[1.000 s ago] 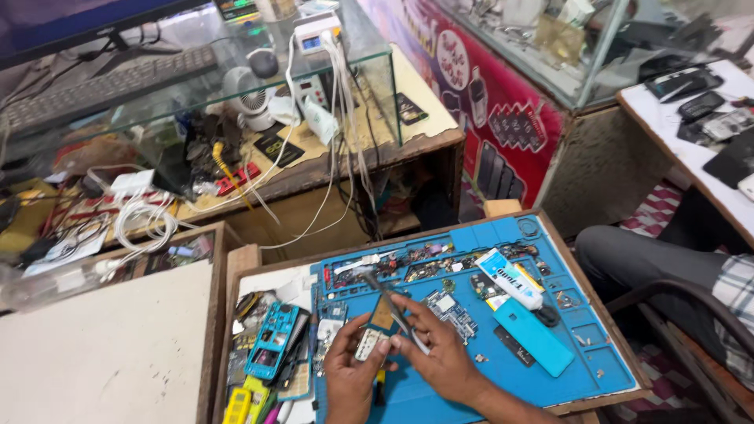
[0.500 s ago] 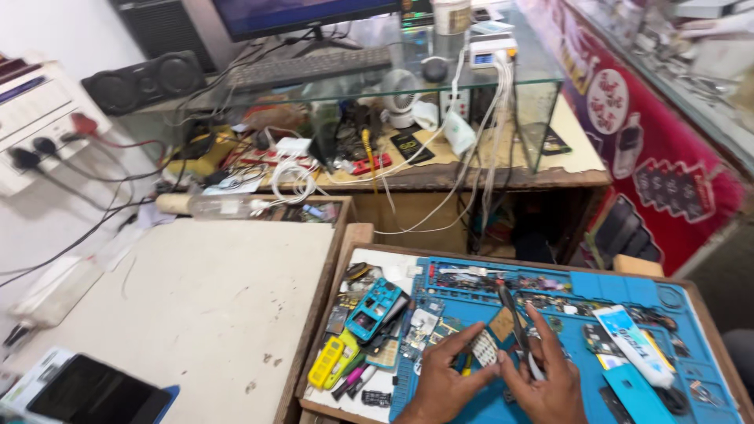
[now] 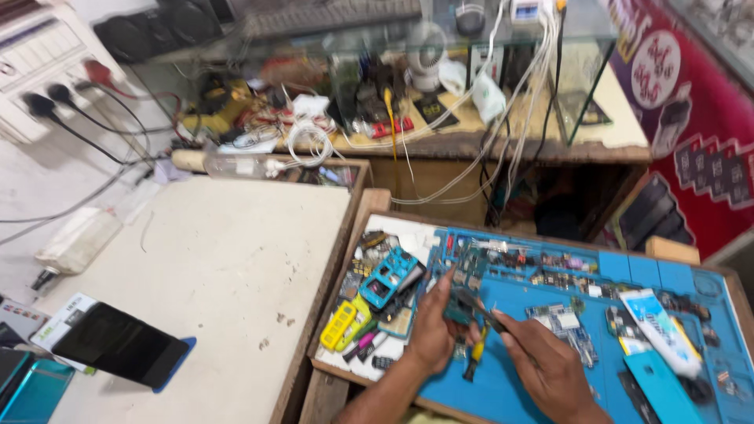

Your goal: The person uses a screwdriver to manipulate components on a small green circuit board, repeatedly prying and adjusting parts while holding the board with the other hand. The work occurs on a blue mat with other disassembled phone parts and tools nearby.

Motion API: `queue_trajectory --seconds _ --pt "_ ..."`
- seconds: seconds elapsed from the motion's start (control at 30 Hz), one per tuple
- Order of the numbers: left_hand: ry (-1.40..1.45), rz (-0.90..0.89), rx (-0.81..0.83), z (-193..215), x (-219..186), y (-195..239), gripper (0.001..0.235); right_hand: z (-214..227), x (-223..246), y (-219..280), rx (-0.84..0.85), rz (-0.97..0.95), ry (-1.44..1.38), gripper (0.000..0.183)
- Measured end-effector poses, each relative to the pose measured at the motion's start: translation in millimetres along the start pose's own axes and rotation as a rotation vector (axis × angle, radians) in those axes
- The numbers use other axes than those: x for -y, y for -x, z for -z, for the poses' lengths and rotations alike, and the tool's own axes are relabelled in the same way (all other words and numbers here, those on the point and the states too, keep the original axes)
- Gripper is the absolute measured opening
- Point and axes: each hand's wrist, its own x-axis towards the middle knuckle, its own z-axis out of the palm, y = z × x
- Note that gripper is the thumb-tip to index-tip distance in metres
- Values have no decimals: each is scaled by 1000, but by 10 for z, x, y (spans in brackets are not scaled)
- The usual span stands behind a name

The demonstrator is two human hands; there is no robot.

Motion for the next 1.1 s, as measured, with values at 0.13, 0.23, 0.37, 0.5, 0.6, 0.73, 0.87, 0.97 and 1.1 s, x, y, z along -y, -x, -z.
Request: queue_trajectory --seconds 0.13,0.23,0.37,0.5,0.6,0.73,0.87,0.97,1.1 --pt "48 16 24 115 49 -35 56 43 77 -34 153 92 179 49" --pt "58 37 31 164 82 -37 53 39 61 -46 121 99 244 50" --pt "-18 49 -11 117 65 -46 51 47 19 -56 40 28 209 52" --pt "-66 57 34 76 77 -5 52 35 -32 -51 27 -154 214 53" --pt "-59 56 65 88 115 25 56 -24 -52 -1 52 7 184 59" --pt "-162 55 99 87 105 28 63 38 -126 -45 -32 -23 244 60" --pt "-159 67 119 51 85 37 68 57 -150 -40 -56 -64 191 58" --pt "-160 32 69 39 69 38 65 5 -154 -17 5 -120 137 58" --pt "-188 -66 -78 38 44 -3 60 -57 -138 14 173 -68 172 60"
